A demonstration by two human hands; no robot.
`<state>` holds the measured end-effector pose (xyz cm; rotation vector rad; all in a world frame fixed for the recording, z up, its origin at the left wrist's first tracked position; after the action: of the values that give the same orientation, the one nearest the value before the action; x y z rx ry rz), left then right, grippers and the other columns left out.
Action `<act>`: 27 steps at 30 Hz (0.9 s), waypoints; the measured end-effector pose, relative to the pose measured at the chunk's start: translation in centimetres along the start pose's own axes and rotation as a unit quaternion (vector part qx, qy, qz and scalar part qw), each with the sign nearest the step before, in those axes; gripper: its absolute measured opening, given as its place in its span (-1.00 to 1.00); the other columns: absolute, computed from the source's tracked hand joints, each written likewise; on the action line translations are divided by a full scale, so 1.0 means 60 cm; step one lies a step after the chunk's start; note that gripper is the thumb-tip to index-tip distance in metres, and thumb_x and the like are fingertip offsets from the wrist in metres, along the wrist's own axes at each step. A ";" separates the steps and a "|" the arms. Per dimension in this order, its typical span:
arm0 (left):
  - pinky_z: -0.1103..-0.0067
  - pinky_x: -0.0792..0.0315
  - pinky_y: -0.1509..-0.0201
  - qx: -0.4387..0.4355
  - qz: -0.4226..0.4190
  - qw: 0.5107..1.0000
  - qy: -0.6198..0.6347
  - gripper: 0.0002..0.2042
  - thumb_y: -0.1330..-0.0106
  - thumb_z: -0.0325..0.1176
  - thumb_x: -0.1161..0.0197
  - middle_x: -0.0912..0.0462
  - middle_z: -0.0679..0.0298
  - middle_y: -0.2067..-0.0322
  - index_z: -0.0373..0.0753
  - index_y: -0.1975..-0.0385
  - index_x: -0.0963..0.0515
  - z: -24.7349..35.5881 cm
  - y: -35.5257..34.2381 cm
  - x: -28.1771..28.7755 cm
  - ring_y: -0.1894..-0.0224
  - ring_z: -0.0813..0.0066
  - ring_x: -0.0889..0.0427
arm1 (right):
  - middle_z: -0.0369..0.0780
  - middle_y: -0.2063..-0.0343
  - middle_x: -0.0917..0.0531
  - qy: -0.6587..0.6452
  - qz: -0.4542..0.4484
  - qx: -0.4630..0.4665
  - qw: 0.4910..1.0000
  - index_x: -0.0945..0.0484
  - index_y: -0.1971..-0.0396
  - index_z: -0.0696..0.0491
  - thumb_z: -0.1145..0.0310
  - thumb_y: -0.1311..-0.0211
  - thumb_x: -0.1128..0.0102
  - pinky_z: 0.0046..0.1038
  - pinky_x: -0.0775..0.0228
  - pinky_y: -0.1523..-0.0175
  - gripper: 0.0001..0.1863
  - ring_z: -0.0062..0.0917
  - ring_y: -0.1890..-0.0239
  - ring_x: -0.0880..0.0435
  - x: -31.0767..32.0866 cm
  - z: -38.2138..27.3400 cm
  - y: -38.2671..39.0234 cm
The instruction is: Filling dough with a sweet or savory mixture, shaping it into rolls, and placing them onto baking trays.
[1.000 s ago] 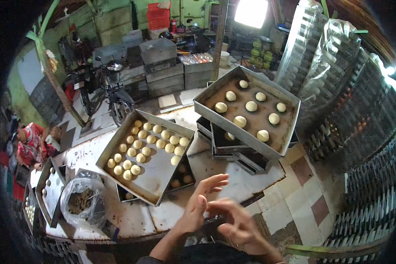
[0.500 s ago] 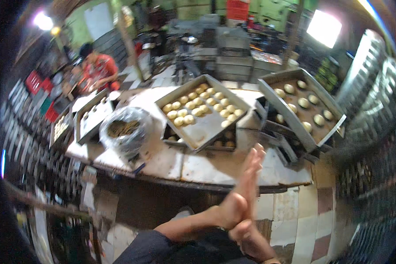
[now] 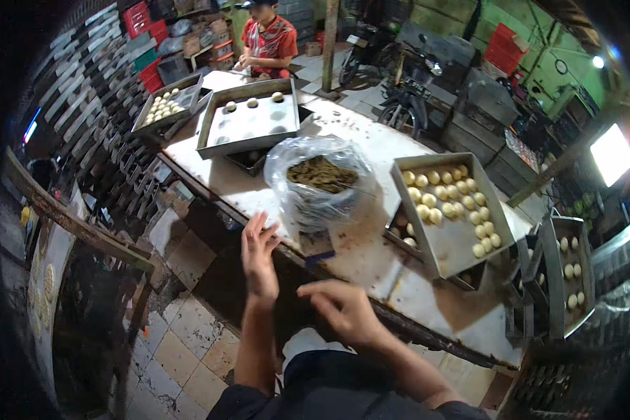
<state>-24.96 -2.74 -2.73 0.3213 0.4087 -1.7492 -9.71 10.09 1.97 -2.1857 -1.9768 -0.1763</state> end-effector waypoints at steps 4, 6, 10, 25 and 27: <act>0.59 -0.49 0.04 0.131 0.110 0.971 -0.168 -0.61 -0.57 -0.10 -0.10 -0.67 0.24 0.01 -0.28 -0.14 -0.53 -0.051 -0.033 0.278 0.16 0.53 -0.66 | -0.04 0.25 -0.68 0.266 0.180 0.103 0.941 -0.67 0.17 0.13 0.48 -0.30 -0.19 -0.25 -0.54 0.04 -0.83 -0.11 0.14 -0.68 0.026 0.127 -0.229; 0.65 -0.49 0.15 0.201 0.119 0.944 -0.233 -0.62 -0.56 -0.12 -0.12 -0.68 0.27 0.05 -0.30 -0.15 -0.50 -0.077 -0.012 0.376 0.21 0.59 -0.67 | -0.08 0.10 -0.62 0.364 0.151 0.063 0.917 -0.64 0.06 0.08 0.55 -0.19 -0.17 -0.16 -0.51 -0.04 -0.69 -0.11 0.03 -0.65 0.051 0.196 -0.314; 0.65 -0.48 0.19 0.282 0.159 0.909 -0.263 -0.63 -0.56 -0.12 -0.13 -0.66 0.30 0.11 -0.29 -0.12 -0.52 -0.122 0.017 0.471 0.24 0.63 -0.64 | -0.10 0.02 -0.54 0.508 0.019 0.092 0.856 -0.62 0.05 0.02 0.58 0.00 -0.28 -0.21 -0.56 0.00 -0.57 -0.17 0.00 -0.62 0.055 0.252 -0.402; 0.57 -0.59 0.13 0.344 -0.398 0.847 -0.072 -0.70 -0.51 -0.24 -0.24 -0.69 0.26 0.29 -0.40 0.02 -0.61 -0.203 0.011 -0.235 0.31 0.58 -0.64 | -0.08 0.27 -0.59 0.278 0.215 0.055 0.934 -0.63 0.11 0.15 0.53 -0.11 -0.36 -0.20 -0.49 0.11 -0.71 -0.09 0.20 -0.61 0.235 0.085 -0.017; 0.55 -0.58 0.19 0.365 -0.477 0.788 -0.136 -0.75 -0.50 -0.28 -0.25 -0.69 0.26 0.38 -0.40 0.12 -0.62 -0.207 0.072 -0.320 0.36 0.53 -0.67 | -0.10 0.26 -0.58 0.296 0.234 0.031 0.926 -0.63 0.13 0.14 0.54 -0.08 -0.39 -0.22 -0.50 0.12 -0.69 -0.11 0.21 -0.60 0.286 0.095 0.086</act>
<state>-16.74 18.78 -6.06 0.4312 -0.4583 -2.8859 -3.03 27.54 -0.25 -2.1458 -1.0994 -0.6051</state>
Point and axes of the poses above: each hand's wrist, its own y-axis away from the middle knuckle, its own x-axis out of the back of the hand, z = x × y, the point moved 5 cm from there along -y, towards the middle knuckle
